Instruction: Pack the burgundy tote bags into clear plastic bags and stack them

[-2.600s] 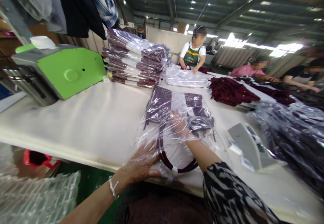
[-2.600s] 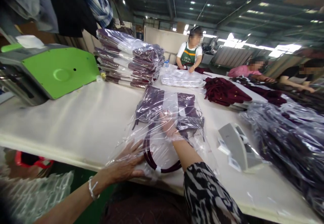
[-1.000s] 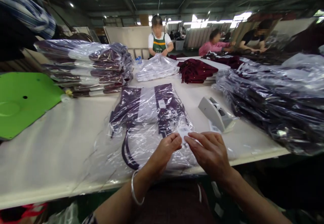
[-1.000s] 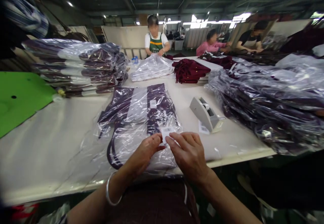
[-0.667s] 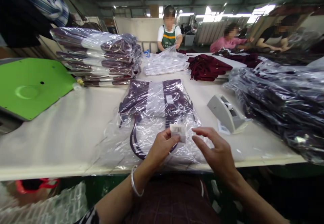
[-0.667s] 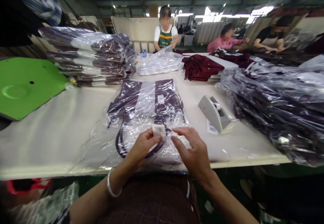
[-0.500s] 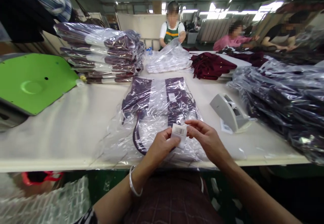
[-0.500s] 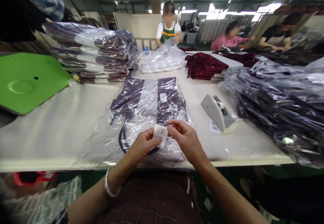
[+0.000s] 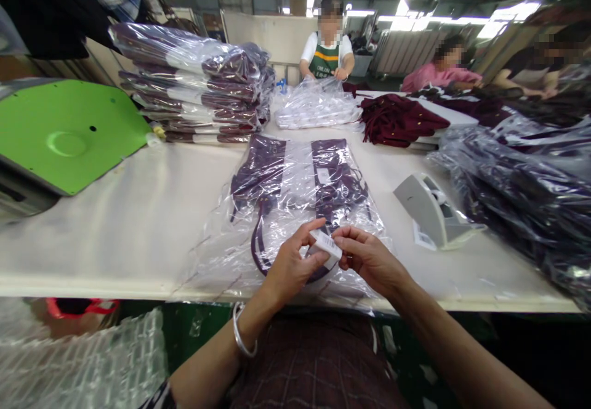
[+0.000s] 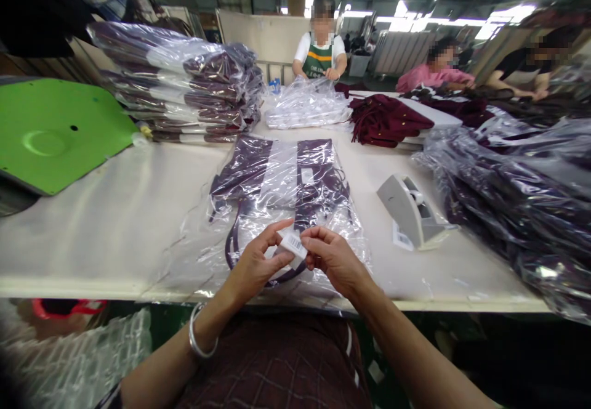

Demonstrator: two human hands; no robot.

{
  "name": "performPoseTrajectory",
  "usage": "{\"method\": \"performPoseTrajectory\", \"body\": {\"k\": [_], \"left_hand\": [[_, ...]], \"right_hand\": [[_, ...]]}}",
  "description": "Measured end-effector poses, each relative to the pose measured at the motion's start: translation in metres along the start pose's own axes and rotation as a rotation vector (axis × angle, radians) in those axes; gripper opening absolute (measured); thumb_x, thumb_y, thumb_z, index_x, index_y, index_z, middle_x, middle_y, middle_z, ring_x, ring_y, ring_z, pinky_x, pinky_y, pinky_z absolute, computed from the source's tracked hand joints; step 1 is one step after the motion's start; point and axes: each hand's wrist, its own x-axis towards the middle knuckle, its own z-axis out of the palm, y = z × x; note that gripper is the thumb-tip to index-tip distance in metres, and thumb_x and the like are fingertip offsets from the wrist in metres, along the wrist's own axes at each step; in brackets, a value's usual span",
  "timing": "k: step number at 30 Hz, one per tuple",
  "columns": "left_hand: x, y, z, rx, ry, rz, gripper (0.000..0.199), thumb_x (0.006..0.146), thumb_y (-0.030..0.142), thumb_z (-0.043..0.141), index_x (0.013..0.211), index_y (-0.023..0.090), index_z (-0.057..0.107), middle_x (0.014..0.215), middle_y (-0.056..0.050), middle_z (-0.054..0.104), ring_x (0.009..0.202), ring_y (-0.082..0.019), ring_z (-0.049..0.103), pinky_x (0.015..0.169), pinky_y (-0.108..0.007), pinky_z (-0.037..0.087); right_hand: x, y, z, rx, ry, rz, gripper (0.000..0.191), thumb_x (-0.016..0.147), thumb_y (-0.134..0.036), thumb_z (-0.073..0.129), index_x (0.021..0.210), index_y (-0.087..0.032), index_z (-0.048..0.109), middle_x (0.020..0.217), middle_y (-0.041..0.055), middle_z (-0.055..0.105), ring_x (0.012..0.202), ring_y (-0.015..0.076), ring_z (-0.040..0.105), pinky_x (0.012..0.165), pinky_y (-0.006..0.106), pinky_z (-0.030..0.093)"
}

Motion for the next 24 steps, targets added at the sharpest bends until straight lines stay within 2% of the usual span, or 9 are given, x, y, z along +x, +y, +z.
{"method": "performPoseTrajectory", "body": {"k": [3, 5, 8, 10, 12, 14, 20, 24], "left_hand": [[0.002, 0.000, -0.005, 0.057, -0.003, 0.047, 0.020, 0.083, 0.033, 0.068, 0.097, 0.019, 0.073, 0.091, -0.002, 0.073, 0.086, -0.018, 0.064, 0.085, -0.029, 0.046], [0.003, -0.002, -0.007, 0.108, 0.041, 0.058, 0.013, 0.083, 0.032, 0.068, 0.085, 0.019, 0.072, 0.084, -0.001, 0.072, 0.082, -0.018, 0.064, 0.082, -0.029, 0.045], [0.003, -0.006, -0.010, 0.188, 0.111, 0.057, 0.010, 0.081, 0.029, 0.071, 0.077, 0.019, 0.070, 0.078, 0.001, 0.071, 0.081, -0.018, 0.064, 0.083, -0.029, 0.044], [0.003, -0.008, -0.012, 0.236, 0.129, 0.047, 0.012, 0.082, 0.029, 0.072, 0.075, 0.020, 0.068, 0.077, 0.001, 0.070, 0.081, -0.018, 0.063, 0.084, -0.030, 0.043], [0.002, -0.008, -0.013, 0.272, 0.130, 0.047, 0.013, 0.083, 0.029, 0.072, 0.075, 0.020, 0.068, 0.078, 0.001, 0.071, 0.082, -0.019, 0.064, 0.084, -0.030, 0.043], [0.001, -0.007, -0.014, 0.295, 0.122, 0.062, 0.012, 0.084, 0.028, 0.071, 0.077, 0.020, 0.068, 0.080, 0.000, 0.072, 0.083, -0.019, 0.064, 0.084, -0.030, 0.043], [-0.001, -0.008, -0.018, 0.338, 0.051, 0.083, 0.015, 0.090, 0.032, 0.064, 0.083, 0.020, 0.066, 0.081, -0.002, 0.070, 0.082, -0.019, 0.062, 0.076, -0.029, 0.044], [-0.001, -0.008, -0.024, 0.336, 0.045, 0.067, 0.011, 0.089, 0.027, 0.061, 0.081, 0.019, 0.064, 0.084, -0.003, 0.069, 0.085, -0.019, 0.062, 0.078, -0.030, 0.044]], "right_hand": [[0.001, -0.001, 0.000, -0.121, -0.053, 0.003, 0.038, 0.069, -0.049, 0.082, 0.083, -0.018, 0.066, 0.062, -0.0038, 0.057, 0.052, 0.0098, 0.049, 0.053, 0.025, 0.040], [0.000, -0.002, 0.001, -0.320, -0.053, -0.085, 0.036, 0.079, -0.054, 0.073, 0.085, -0.018, 0.068, 0.065, -0.0018, 0.060, 0.058, 0.0123, 0.054, 0.058, 0.026, 0.044], [-0.002, -0.006, 0.003, -0.671, -0.003, -0.347, 0.031, 0.085, -0.049, 0.067, 0.093, -0.020, 0.073, 0.085, 0.0030, 0.070, 0.077, 0.0180, 0.063, 0.071, 0.030, 0.050], [-0.003, -0.007, 0.006, -0.808, -0.003, -0.518, 0.024, 0.084, -0.043, 0.070, 0.097, -0.023, 0.074, 0.096, 0.0044, 0.073, 0.088, 0.0209, 0.066, 0.080, 0.033, 0.051], [-0.003, -0.006, 0.009, -0.882, -0.019, -0.643, 0.018, 0.086, -0.039, 0.070, 0.094, -0.024, 0.075, 0.096, 0.0049, 0.074, 0.091, 0.0217, 0.067, 0.084, 0.035, 0.052], [-0.002, -0.004, 0.012, -0.942, -0.010, -0.712, 0.016, 0.090, -0.037, 0.066, 0.091, -0.023, 0.075, 0.092, 0.0049, 0.074, 0.088, 0.0213, 0.068, 0.081, 0.035, 0.052], [0.001, -0.005, 0.017, -1.014, -0.012, -0.721, 0.022, 0.093, -0.041, 0.063, 0.084, -0.023, 0.074, 0.084, 0.0039, 0.074, 0.079, 0.0197, 0.067, 0.075, 0.033, 0.051], [0.007, -0.011, 0.022, -0.955, -0.059, -0.612, 0.022, 0.090, -0.041, 0.065, 0.084, -0.024, 0.077, 0.083, 0.0029, 0.074, 0.078, 0.0192, 0.067, 0.074, 0.032, 0.050]]}}
